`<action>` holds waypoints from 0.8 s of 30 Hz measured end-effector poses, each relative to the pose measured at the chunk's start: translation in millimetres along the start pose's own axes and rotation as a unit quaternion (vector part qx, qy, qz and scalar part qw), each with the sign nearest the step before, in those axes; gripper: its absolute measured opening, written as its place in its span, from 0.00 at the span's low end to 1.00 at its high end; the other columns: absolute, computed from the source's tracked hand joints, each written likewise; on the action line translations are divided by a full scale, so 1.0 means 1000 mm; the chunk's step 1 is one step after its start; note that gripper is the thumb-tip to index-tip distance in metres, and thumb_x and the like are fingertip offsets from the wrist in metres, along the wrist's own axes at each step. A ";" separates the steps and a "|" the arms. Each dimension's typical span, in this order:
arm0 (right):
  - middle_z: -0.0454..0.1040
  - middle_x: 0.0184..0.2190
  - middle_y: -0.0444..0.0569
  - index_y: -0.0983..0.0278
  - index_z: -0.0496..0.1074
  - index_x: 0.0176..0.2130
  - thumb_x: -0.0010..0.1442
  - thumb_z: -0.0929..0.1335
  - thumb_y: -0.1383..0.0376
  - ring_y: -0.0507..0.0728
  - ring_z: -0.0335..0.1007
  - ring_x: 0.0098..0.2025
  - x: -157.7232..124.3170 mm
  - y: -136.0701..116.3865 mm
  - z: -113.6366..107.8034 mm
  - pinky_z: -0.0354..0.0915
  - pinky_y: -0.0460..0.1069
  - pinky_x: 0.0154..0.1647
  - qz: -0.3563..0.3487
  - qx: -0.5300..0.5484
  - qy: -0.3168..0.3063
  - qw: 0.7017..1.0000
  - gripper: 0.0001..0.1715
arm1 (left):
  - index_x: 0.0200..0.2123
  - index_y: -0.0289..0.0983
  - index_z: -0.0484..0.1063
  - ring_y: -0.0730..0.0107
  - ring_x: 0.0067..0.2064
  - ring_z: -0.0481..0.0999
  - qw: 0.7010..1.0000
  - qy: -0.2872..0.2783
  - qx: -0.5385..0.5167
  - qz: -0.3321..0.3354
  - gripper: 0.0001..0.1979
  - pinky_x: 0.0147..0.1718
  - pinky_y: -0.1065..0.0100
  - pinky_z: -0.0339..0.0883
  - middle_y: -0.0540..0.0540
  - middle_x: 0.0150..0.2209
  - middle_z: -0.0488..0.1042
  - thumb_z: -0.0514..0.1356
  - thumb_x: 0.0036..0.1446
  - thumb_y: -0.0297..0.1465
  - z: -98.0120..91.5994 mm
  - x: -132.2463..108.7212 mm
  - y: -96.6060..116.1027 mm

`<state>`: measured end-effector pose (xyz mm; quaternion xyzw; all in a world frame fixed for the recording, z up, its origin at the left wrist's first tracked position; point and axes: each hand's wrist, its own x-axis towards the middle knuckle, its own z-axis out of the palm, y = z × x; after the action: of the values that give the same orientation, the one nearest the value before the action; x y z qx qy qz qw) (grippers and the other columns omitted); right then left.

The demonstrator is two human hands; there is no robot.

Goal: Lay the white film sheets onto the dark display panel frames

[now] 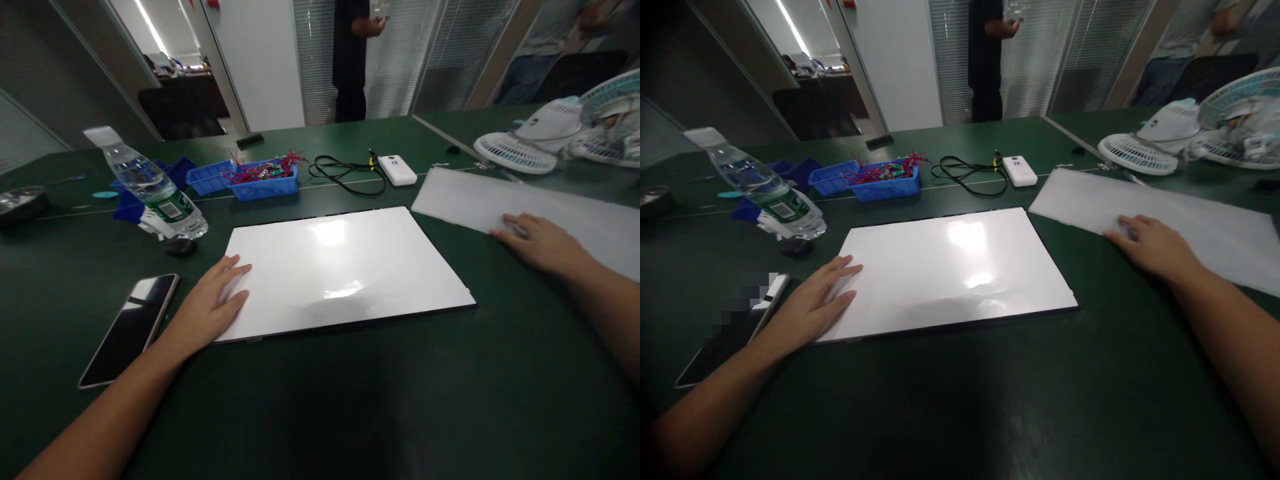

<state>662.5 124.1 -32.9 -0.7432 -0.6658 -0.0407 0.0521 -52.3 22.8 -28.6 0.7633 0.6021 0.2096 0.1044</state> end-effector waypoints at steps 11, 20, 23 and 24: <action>0.72 0.67 0.73 0.63 0.72 0.73 0.70 0.59 0.31 0.78 0.73 0.55 -0.016 -0.021 -0.020 0.64 0.63 0.39 0.050 -0.044 -0.003 0.998 0.53 | 0.68 0.43 0.72 0.41 0.77 0.64 1.000 -0.001 0.014 0.002 0.32 0.75 0.36 0.57 0.38 0.76 0.66 0.56 0.68 0.52 0.000 0.001 0.002; 0.82 0.46 0.72 0.69 0.81 0.63 0.73 0.56 0.35 0.67 0.75 0.37 -0.025 -0.026 -0.028 0.60 0.58 0.35 0.159 -0.054 0.120 0.978 0.50 | 0.69 0.37 0.70 0.43 0.77 0.64 1.000 -0.003 0.026 0.011 0.36 0.76 0.39 0.56 0.34 0.75 0.67 0.55 0.69 0.53 0.001 0.002 0.001; 0.84 0.46 0.69 0.69 0.81 0.62 0.71 0.63 0.40 0.71 0.79 0.45 -0.024 -0.035 -0.026 0.64 0.60 0.43 0.194 -0.020 0.225 0.955 0.43 | 0.69 0.34 0.71 0.43 0.77 0.63 0.999 -0.007 0.030 0.010 0.38 0.76 0.39 0.55 0.32 0.74 0.67 0.54 0.70 0.55 0.002 0.003 0.001; 0.84 0.47 0.68 0.69 0.82 0.62 0.71 0.64 0.42 0.72 0.79 0.47 -0.025 -0.041 -0.026 0.66 0.60 0.46 0.182 0.000 0.264 0.947 0.41 | 0.69 0.33 0.71 0.42 0.77 0.63 0.999 -0.009 0.032 0.008 0.38 0.76 0.40 0.55 0.31 0.74 0.67 0.53 0.70 0.55 0.002 0.003 0.001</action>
<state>619.3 100.1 -9.2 -0.8142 -0.4819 -0.2256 0.2325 -50.1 25.5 -29.1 0.7731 0.6012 0.1841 0.0832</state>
